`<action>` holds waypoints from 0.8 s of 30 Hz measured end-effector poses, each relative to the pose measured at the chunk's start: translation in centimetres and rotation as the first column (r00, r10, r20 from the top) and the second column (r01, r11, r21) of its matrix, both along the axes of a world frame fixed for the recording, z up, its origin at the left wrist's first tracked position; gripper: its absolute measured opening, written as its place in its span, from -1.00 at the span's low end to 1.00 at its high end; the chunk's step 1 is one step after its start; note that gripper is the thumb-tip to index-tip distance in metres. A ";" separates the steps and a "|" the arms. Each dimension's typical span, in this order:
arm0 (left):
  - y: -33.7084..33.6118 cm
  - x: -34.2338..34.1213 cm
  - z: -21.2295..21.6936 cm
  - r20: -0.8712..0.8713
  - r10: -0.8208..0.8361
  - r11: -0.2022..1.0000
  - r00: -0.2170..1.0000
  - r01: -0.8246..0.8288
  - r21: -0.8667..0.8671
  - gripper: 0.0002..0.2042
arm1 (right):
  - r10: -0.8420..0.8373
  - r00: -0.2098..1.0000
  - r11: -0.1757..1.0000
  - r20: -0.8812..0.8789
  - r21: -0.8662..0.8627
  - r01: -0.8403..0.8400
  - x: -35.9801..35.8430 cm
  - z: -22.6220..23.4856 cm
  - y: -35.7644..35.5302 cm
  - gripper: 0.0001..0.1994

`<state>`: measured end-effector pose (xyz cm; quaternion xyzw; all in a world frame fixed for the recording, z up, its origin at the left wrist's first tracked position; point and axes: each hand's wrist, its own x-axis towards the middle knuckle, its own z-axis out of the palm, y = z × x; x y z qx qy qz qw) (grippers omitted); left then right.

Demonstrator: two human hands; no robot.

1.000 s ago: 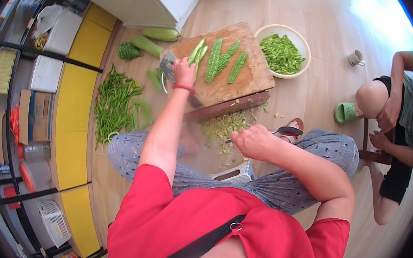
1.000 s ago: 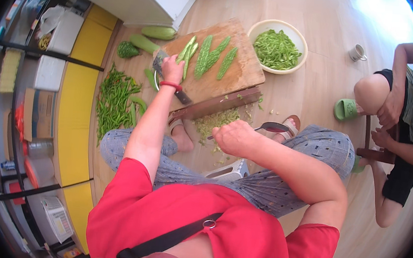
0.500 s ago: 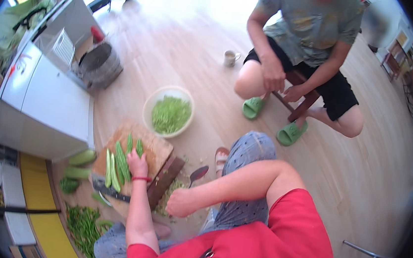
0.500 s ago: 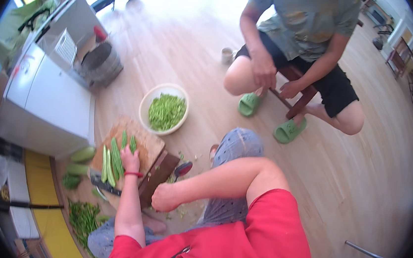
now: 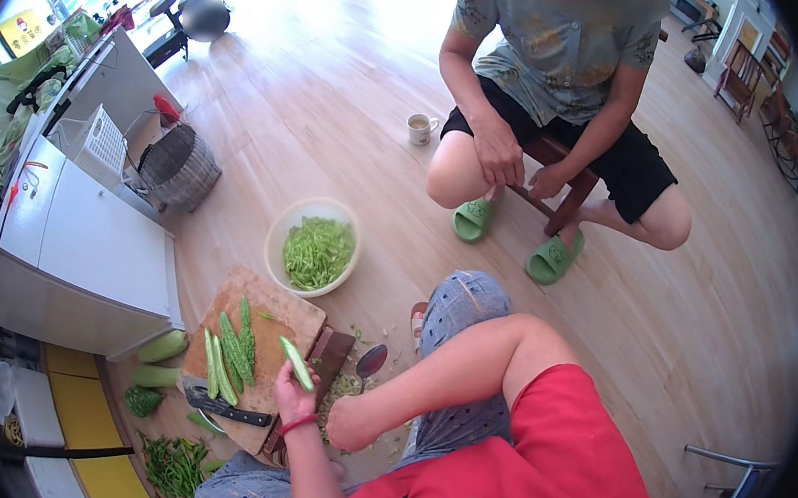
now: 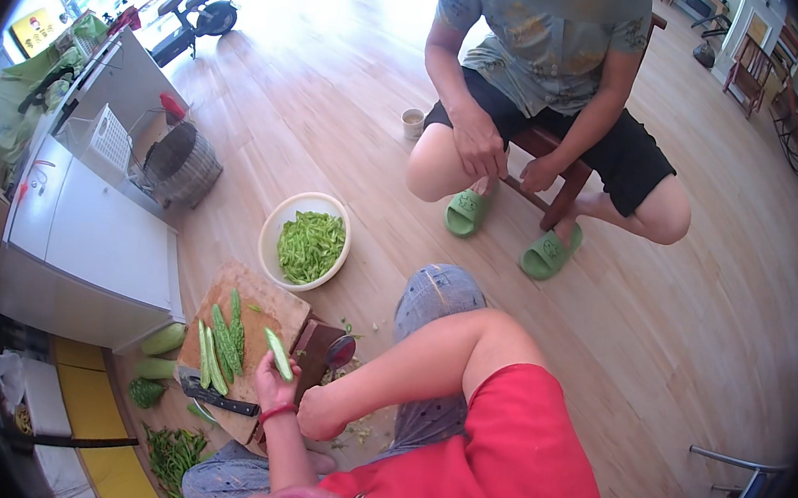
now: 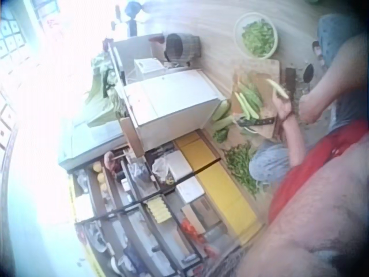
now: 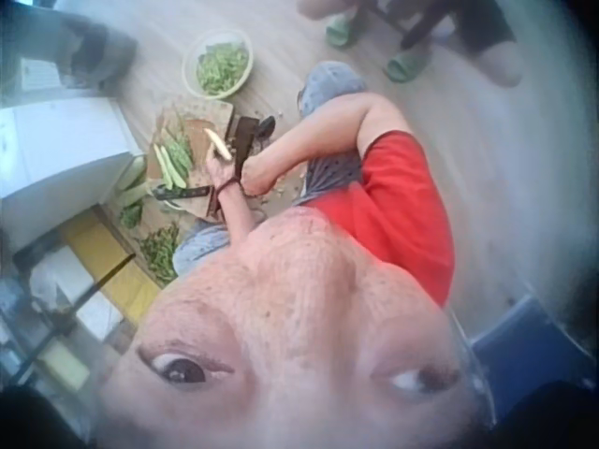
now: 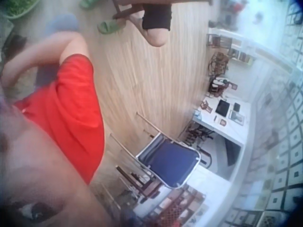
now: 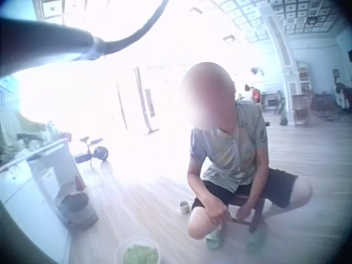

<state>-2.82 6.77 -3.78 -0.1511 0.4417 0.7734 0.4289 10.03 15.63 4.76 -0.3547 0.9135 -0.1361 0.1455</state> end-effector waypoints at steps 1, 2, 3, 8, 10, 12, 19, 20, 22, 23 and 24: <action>-0.2 1.1 0.2 0.067 -0.050 0.999 0.997 0.050 -0.001 -0.80 | 0.016 1.000 1.000 0.006 0.012 -0.016 0.0 0.0 -0.1 -0.81; -0.9 2.2 0.5 0.121 -0.106 0.993 0.987 0.099 0.058 -0.82 | 0.029 0.999 0.999 0.013 0.023 -0.029 0.0 -0.2 -0.3 -0.82; -1.6 2.9 0.5 0.120 -0.113 0.993 0.986 0.108 0.042 -0.81 | 0.040 0.999 0.998 0.020 0.040 -0.041 0.0 -0.2 -0.4 -0.82; -3.5 5.6 2.5 0.198 0.001 0.997 0.980 0.013 -0.071 -0.79 | 0.076 0.997 0.993 0.013 0.088 -0.077 -0.5 -2.0 -1.3 -0.80; -4.4 5.8 2.8 0.194 0.034 0.999 0.980 -0.026 -0.046 -0.79 | 0.091 0.996 0.994 0.014 0.060 -0.091 -0.5 -0.7 -0.8 -0.80; -5.0 5.8 2.7 0.236 0.028 0.998 0.971 -0.038 0.041 -0.79 | 0.070 0.996 0.995 0.049 0.060 -0.073 -0.1 0.4 -0.3 -0.79; -4.0 6.2 1.2 0.290 0.070 0.994 0.955 -0.091 0.060 -0.79 | 0.065 0.988 0.988 0.141 0.133 -0.084 -0.4 -0.8 -0.6 -0.79; -3.9 6.3 1.0 0.308 0.080 0.994 0.948 -0.101 0.053 -0.79 | 0.039 0.989 0.991 0.144 0.122 -0.057 -0.4 -1.1 -0.7 -0.79; -3.9 6.2 0.6 0.311 0.059 0.994 0.949 -0.085 0.071 -0.79 | 0.066 0.987 0.989 0.147 0.123 -0.084 -0.6 -1.1 -0.4 -0.78; -4.0 6.3 0.5 0.303 0.047 0.994 0.952 -0.074 0.078 -0.79 | 0.060 0.984 0.989 0.167 0.122 -0.081 -0.5 -1.0 -0.3 -0.78; -4.0 6.4 0.5 0.292 0.036 0.994 0.956 -0.065 0.088 -0.79 | 0.055 0.981 0.989 0.184 0.124 -0.079 -0.5 -0.7 -0.3 -0.78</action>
